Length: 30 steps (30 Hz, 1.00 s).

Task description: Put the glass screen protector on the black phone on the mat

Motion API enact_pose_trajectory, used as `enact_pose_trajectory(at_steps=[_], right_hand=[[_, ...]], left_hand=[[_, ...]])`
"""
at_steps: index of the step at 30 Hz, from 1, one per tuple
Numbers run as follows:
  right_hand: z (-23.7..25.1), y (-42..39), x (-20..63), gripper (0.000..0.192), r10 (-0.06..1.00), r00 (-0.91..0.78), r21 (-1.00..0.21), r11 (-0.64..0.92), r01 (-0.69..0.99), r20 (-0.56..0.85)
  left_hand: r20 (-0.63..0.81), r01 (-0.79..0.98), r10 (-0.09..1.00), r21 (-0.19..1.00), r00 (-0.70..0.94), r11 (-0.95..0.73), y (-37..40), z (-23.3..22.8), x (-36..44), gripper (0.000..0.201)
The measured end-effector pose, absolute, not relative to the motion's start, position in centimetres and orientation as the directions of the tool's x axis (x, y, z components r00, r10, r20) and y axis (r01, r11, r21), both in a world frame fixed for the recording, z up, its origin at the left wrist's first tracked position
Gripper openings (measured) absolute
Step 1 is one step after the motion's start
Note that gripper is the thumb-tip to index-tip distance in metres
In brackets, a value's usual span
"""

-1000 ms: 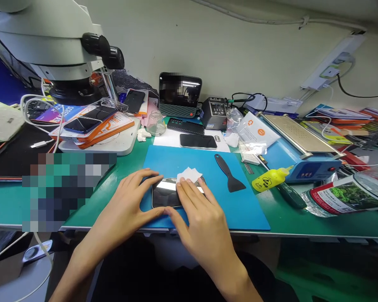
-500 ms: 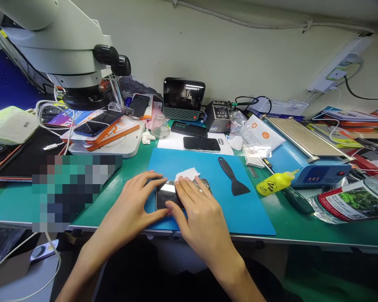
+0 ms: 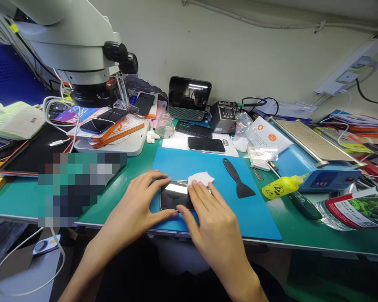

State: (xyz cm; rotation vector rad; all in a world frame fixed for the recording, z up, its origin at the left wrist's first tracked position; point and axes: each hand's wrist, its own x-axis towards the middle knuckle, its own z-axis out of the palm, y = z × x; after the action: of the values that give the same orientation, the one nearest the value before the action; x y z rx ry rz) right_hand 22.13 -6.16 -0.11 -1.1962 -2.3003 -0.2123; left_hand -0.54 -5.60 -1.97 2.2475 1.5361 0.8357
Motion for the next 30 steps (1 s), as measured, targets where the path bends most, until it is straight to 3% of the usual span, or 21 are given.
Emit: enact_pose_trajectory(at_steps=[6, 12, 20, 30], right_hand=[[-0.2, -7.7, 21.5, 0.045, 0.677, -0.496, -0.121, 0.648, 0.752, 0.543], [-0.3, -7.0, 24.4, 0.037, 0.688, -0.475, -0.042, 0.590, 0.806, 0.549], [-0.5, -7.5, 20.6, 0.053, 0.696, -0.448, -0.054, 0.571, 0.819, 0.561], [0.2, -6.9, 23.5, 0.038, 0.700, -0.445, -0.008, 0.541, 0.841, 0.559]], left_hand=[[0.312, 0.752, 0.917, 0.535, 0.248, -0.386, -5.7, -1.9, -0.4, 0.059], [0.300, 0.746, 0.921, 0.548, 0.247, -0.378, -5.6, -1.7, -0.4, 0.064], [0.313, 0.754, 0.909, 0.517, 0.274, -0.406, -5.7, -2.0, -0.6, 0.059], [0.267, 0.759, 0.927, 0.537, 0.262, -0.369, -5.5, -1.8, -0.4, 0.064]])
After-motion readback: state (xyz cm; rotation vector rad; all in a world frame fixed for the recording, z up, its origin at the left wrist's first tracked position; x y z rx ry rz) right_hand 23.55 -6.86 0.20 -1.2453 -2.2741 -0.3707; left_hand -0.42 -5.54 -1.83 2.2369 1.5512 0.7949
